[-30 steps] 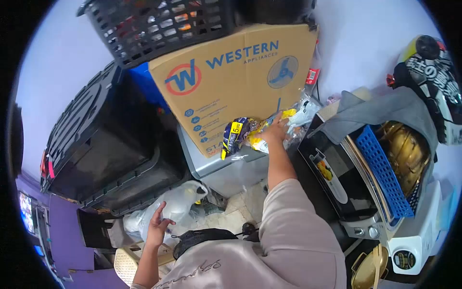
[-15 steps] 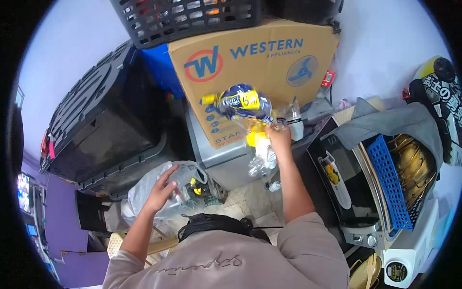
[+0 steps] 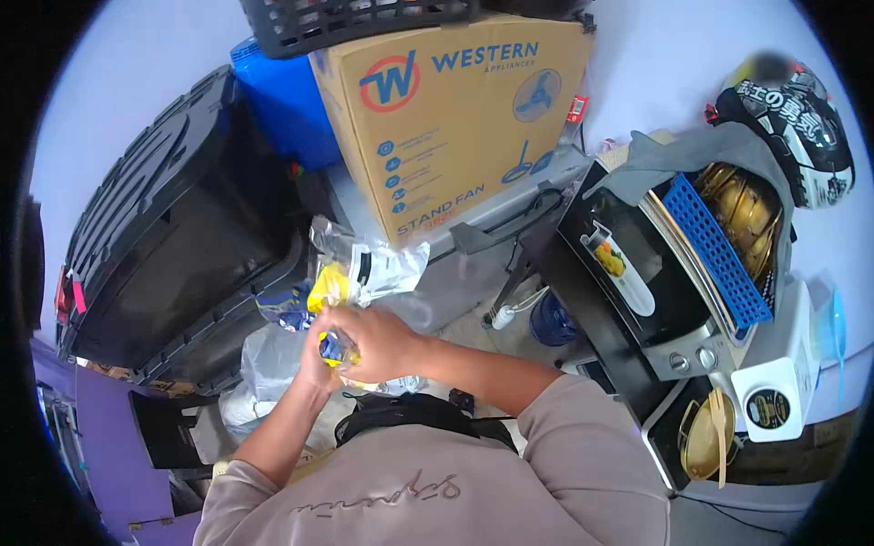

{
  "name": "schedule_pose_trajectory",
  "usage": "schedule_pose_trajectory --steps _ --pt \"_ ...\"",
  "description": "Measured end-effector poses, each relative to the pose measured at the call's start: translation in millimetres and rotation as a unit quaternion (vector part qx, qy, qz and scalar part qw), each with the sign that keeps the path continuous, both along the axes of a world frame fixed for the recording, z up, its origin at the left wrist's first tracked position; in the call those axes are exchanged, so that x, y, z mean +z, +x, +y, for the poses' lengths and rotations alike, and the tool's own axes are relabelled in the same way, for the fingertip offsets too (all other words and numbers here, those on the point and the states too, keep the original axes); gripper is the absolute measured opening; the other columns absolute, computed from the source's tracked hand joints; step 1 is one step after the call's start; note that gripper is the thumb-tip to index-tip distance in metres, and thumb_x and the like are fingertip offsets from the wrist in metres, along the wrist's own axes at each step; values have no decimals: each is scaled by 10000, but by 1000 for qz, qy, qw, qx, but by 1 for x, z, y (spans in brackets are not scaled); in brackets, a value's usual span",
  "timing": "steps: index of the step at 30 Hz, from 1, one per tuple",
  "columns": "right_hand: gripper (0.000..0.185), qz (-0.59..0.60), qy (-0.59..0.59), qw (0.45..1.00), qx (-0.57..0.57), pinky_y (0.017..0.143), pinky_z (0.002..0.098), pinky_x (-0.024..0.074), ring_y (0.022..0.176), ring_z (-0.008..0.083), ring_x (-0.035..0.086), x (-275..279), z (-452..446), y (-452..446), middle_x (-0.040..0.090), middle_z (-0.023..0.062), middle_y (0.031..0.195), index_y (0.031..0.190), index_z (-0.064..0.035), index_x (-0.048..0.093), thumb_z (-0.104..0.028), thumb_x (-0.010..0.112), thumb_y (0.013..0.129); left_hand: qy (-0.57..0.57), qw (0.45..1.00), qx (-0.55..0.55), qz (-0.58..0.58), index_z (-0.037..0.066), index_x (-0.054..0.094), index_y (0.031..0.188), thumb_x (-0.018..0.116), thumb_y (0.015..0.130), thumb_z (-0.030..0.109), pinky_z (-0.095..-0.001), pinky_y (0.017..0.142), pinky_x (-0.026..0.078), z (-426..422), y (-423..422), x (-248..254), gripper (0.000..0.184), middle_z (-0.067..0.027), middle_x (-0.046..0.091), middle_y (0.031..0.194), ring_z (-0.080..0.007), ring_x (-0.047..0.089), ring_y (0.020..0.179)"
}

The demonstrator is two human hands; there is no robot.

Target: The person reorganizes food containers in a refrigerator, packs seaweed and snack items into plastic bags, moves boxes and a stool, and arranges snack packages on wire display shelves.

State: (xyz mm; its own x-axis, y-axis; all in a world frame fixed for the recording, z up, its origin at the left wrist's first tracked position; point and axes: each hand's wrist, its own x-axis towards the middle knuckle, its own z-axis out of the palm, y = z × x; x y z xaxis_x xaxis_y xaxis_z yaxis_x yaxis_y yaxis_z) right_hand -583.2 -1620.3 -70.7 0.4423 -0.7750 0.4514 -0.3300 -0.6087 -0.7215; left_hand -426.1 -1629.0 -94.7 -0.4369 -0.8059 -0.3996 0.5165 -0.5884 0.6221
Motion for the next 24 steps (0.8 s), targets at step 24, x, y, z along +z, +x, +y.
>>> schedule_pose_trajectory --steps 24 --pt "512 -325 31 911 -253 860 361 526 1000 213 624 36 9 -5 621 99 1114 1209 -52 529 7 738 745 -361 857 -74 -359 36 507 1339 563 952 432 -266 619 494 -30 171 92 556 -71 662 1114 -105 608 747"
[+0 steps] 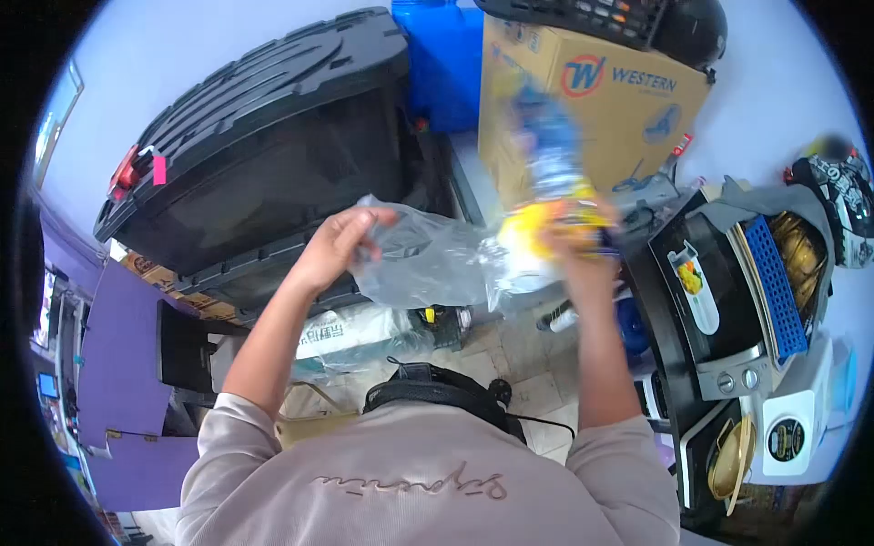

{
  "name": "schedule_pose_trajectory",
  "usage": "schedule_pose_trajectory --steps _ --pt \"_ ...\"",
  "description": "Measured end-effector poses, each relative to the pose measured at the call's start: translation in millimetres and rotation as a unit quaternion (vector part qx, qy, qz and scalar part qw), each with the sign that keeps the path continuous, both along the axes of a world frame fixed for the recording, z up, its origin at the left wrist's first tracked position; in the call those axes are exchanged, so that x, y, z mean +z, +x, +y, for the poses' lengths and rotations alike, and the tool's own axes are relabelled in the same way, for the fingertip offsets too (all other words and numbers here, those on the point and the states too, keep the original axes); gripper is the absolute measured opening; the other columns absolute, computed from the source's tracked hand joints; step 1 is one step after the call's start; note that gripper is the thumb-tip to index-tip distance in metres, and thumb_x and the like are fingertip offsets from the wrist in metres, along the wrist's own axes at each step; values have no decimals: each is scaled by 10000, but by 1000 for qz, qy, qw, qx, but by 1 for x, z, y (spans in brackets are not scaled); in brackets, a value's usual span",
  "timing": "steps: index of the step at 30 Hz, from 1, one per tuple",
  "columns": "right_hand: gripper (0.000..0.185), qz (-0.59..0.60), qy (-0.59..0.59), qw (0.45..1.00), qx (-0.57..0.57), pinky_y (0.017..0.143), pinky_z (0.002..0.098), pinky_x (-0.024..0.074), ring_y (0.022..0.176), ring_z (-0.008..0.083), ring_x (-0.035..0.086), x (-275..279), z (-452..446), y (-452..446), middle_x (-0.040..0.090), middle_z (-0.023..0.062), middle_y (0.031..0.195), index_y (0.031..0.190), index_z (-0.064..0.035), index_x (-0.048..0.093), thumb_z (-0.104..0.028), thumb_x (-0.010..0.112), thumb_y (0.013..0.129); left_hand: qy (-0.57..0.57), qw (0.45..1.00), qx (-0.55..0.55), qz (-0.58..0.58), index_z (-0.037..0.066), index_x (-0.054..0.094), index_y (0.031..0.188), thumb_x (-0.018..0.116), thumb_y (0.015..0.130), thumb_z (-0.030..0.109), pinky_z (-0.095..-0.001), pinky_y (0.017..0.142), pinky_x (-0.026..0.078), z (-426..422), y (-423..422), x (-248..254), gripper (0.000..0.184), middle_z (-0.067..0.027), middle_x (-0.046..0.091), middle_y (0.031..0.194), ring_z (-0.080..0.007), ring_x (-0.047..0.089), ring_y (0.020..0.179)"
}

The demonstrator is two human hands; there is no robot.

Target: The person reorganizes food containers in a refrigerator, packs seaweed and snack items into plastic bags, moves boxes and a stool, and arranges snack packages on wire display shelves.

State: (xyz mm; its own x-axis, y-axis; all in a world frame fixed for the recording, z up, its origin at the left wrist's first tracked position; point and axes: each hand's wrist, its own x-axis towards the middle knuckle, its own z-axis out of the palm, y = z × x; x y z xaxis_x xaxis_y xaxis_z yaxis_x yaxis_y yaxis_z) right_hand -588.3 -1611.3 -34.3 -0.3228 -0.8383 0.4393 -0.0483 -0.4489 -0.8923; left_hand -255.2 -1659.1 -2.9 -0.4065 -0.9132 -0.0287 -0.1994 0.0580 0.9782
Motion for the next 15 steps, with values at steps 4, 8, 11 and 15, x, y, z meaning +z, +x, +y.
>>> schedule_pose_trajectory --steps 4,8,11,15 --pt "540 -275 -80 956 66 912 379 525 1008 233 647 28 9 -13 641 105 1120 1219 4 548 100 724 717 14 988 -132 -81 134 347 1478 493 861 -10 -276 633 504 -2 17 22 650 -116 467 1415 -89 581 666" --pt "454 -392 -105 893 196 893 369 525 983 213 650 45 -4 51 645 79 1107 1209 -31 556 23 708 785 0 982 -144 -124 207 109 1551 441 758 -115 -287 653 517 4 11 61 919 -149 285 1538 -91 585 674" --pt "418 -394 -56 873 282 890 363 521 1014 207 639 30 -29 100 645 64 1097 1198 -49 556 -26 717 813 -27 982 -133 -128 231 -98 1539 468 755 -125 -268 648 520 9 16 84 1030 -177 239 1559 -101 590 668" --pt "418 -484 64 828 277 889 321 504 1049 204 619 -2 -54 167 611 78 1163 1218 -56 534 -25 703 837 -24 992 -105 -60 218 -98 1540 461 757 -129 -258 635 514 20 18 111 1023 -174 282 1540 -108 597 666"
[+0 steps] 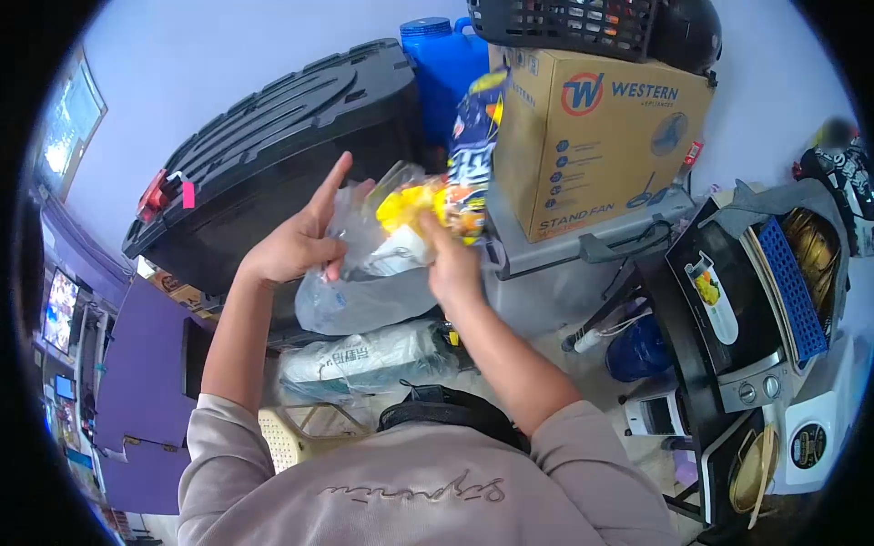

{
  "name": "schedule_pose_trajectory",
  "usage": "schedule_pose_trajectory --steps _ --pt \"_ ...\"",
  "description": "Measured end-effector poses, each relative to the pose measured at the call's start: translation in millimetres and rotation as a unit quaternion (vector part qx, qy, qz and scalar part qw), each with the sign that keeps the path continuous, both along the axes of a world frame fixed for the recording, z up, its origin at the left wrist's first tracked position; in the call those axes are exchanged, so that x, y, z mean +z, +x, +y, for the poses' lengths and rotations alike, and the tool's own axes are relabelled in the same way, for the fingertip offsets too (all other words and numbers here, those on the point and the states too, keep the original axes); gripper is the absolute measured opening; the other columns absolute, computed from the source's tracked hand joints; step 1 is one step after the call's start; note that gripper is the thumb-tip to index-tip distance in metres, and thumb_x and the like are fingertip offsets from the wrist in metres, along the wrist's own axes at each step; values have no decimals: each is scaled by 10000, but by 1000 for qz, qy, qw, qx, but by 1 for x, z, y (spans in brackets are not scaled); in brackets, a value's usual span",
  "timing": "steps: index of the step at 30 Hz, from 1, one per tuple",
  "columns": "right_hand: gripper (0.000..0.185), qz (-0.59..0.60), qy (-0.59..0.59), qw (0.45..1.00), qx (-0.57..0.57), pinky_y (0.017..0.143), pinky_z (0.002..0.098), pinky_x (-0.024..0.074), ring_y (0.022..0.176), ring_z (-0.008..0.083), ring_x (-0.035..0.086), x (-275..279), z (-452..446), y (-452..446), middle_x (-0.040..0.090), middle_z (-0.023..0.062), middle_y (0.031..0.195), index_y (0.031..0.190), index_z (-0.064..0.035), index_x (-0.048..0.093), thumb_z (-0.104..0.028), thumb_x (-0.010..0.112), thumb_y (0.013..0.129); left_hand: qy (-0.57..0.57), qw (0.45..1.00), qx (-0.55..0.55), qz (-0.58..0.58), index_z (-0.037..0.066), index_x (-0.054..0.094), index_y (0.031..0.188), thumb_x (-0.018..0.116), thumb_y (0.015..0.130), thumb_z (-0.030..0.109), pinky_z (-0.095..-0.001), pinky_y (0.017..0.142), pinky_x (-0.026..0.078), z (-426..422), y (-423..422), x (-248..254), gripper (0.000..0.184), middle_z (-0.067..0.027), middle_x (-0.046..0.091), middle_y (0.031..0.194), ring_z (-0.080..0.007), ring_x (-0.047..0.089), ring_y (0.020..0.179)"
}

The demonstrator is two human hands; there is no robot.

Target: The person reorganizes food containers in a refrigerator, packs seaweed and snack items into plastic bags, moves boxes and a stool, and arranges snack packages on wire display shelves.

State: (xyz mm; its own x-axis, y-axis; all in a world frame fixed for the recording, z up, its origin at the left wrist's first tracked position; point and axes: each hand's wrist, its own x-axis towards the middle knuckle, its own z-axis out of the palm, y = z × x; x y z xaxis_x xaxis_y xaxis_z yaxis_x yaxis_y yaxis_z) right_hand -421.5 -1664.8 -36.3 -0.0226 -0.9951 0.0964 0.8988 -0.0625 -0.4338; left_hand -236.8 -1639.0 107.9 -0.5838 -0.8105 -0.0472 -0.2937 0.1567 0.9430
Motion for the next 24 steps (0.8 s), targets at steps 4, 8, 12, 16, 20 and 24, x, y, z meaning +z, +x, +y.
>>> schedule_pose_trajectory --steps 4,8,12,16,20,24 --pt "534 450 -239 858 -60 933 391 447 1106 277 552 -41 18 41 539 129 1192 1218 -56 527 -83 758 737 -51 998 -2 20 222 -58 1546 450 744 -130 -250 594 505 7 0 16 1012 -180 292 1533 -103 583 630" --pt "440 673 -421 597 -117 908 441 452 1093 355 543 -87 7 47 549 151 1178 1210 -119 577 -82 664 780 -96 995 17 39 200 78 1555 402 667 -133 -201 503 477 20 5 31 1002 -177 356 1499 -81 556 575" --pt "447 895 -246 340 150 939 412 448 1101 317 557 -67 1 47 591 132 1161 1249 -113 571 -102 627 805 -32 987 -112 -110 121 217 1527 405 754 -84 -296 793 521 42 -33 -5 821 -107 516 1327 -172 581 1049" --pt "418 785 -97 577 203 966 418 428 1171 294 527 -161 -17 25 567 125 1237 1251 -130 572 -139 590 834 -13 965 -257 -41 170 353 1478 421 746 -126 -358 986 429 99 -85 -4 792 -90 596 1176 -243 582 1116" --pt "393 688 44 682 243 994 423 408 1241 272 496 -224 -8 -12 542 119 1314 1253 -147 573 -177 553 862 19 1000 -11 19 67 580 1256 435 761 -117 -264 769 482 56 -70 -53 548 -19 593 1032 -123 577 938" --pt "434 942 -250 164 156 1011 442 403 1250 277 474 -207 -3 -51 456 138 1401 1225 -121 567 -279 631 825 94 994 54 -33 76 615 1189 506 893 -14 -184 552 367 9 -38 -87 328 35 546 826 -32 462 627"
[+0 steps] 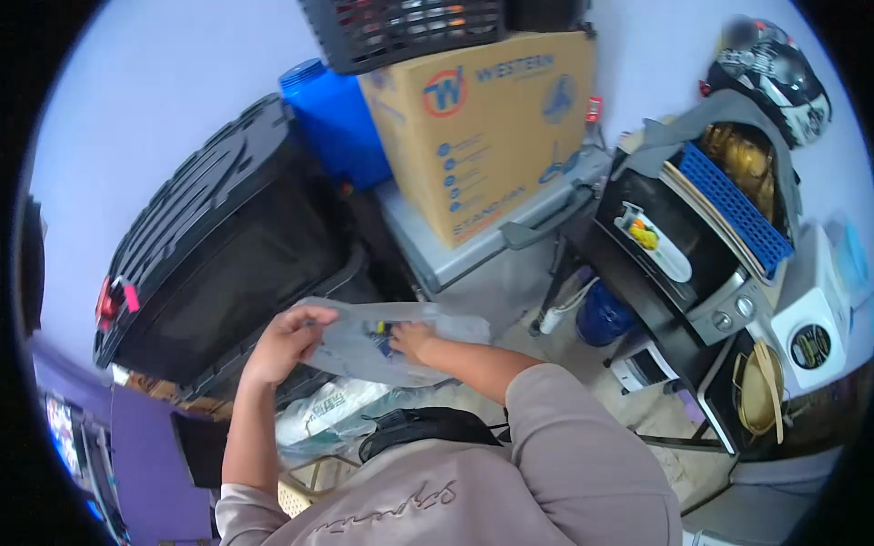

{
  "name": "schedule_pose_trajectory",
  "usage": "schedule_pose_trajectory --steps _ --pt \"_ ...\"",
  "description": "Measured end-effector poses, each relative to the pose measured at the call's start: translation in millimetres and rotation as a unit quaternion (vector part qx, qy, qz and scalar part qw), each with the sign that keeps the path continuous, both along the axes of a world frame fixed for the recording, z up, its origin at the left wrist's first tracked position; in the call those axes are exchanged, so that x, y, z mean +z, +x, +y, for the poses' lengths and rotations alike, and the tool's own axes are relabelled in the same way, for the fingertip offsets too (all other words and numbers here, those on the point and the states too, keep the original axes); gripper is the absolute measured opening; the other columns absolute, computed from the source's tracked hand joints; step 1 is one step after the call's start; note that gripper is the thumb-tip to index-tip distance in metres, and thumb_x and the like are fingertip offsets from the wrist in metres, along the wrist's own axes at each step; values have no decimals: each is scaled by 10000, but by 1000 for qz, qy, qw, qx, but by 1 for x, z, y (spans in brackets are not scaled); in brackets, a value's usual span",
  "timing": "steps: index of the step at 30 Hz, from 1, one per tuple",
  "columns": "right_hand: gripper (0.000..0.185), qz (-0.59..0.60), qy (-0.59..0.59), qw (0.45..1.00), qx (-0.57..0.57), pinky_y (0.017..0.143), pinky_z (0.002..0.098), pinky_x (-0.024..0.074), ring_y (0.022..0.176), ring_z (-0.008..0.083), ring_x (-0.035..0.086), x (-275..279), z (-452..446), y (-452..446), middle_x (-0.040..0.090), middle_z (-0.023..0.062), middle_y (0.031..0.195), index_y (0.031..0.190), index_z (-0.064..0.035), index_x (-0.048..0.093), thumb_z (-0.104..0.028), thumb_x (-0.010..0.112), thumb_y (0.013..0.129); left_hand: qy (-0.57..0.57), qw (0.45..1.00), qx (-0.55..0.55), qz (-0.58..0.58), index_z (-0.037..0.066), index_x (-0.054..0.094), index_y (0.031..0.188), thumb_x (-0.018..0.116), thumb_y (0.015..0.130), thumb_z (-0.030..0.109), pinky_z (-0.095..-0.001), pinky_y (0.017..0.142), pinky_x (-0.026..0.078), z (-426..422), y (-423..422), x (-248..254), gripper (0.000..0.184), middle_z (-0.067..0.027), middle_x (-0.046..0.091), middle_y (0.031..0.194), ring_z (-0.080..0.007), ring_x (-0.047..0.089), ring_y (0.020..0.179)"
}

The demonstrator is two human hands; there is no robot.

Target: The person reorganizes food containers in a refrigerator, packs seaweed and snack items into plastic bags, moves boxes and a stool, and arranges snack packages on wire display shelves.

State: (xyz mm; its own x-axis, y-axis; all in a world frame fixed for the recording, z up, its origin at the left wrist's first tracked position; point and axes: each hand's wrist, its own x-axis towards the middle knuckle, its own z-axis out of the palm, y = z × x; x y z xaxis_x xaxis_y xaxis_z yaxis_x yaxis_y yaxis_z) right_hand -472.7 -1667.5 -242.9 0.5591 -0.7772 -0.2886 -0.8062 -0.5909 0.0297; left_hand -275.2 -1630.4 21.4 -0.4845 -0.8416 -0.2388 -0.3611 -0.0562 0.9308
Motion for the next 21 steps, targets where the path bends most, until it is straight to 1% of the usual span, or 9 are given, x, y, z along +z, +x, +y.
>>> schedule_pose_trajectory --steps 3,4,6,8,11,14,16,19,21 --pt "523 -121 -185 972 79 1015 433 403 1280 295 441 32 6 -25 426 136 1424 1284 -127 519 -271 672 805 -12 999 33 -31 83 620 1176 531 920 29 -189 524 366 -6 -6 -6 276 31 559 774 -37 458 588" --pt "523 -119 -186 973 72 1015 433 403 1280 295 441 32 0 -37 426 136 1424 1284 -127 519 -271 672 805 -12 999 26 -30 83 620 1176 531 920 29 -189 524 366 -10 -8 -6 276 31 559 774 -37 458 588" --pt "522 -392 -74 913 88 1007 405 411 1276 291 467 95 1 -65 517 134 1343 1212 -81 592 -313 746 771 -23 995 83 -40 93 621 1175 529 918 19 -192 525 378 -14 -12 -4 283 16 585 807 -35 468 600" --pt "480 -545 110 828 -75 947 362 458 1139 258 574 155 9 -108 599 143 1222 1171 -67 618 -318 759 788 -32 995 88 -40 101 617 1173 534 903 7 -193 512 367 -16 -20 -2 298 4 600 795 -41 484 602" --pt "362 -656 -129 691 -274 926 332 457 1055 233 597 153 -38 -196 619 134 1144 1096 -50 630 -260 728 818 -49 994 91 -36 111 607 1180 540 887 -5 -193 498 356 -16 -36 0 322 -11 620 785 -44 496 592" --pt "454 -451 -404 638 -476 1087 497 311 1326 424 354 110 -106 -324 388 278 1408 1180 -68 607 -264 726 788 -65 993 92 -38 100 591 1206 546 873 -14 -195 502 372 -13 -51 -1 355 -13 632 787 -42 488 577" --pt "538 -360 -475 620 -510 1117 489 257 1354 438 299 122 -129 -370 328 286 1446 1270 -128 573 -308 724 786 -58 989 122 -66 93 579 1233 551 861 -27 -200 510 392 -9 -61 2 392 -16 633 815 -47 485 573" --pt "617 -233 -572 559 -553 1141 499 198 1385 451 240 157 -160 -416 249 295 1495 1344 -178 531 -345 713 778 -33 985 161 -49 67 570 1252 532 839 -79 -206 528 441 -10 -61 -1 440 -63 508 1264 -114 629 798" --pt "615 -209 -575 529 -587 1123 513 234 1382 449 250 153 -182 -444 243 290 1500 1350 -183 526 -334 704 781 -25 982 180 -54 55 566 1253 521 834 -107 -207 564 457 -9 -67 3 452 -71 486 1292 -122 625 811"
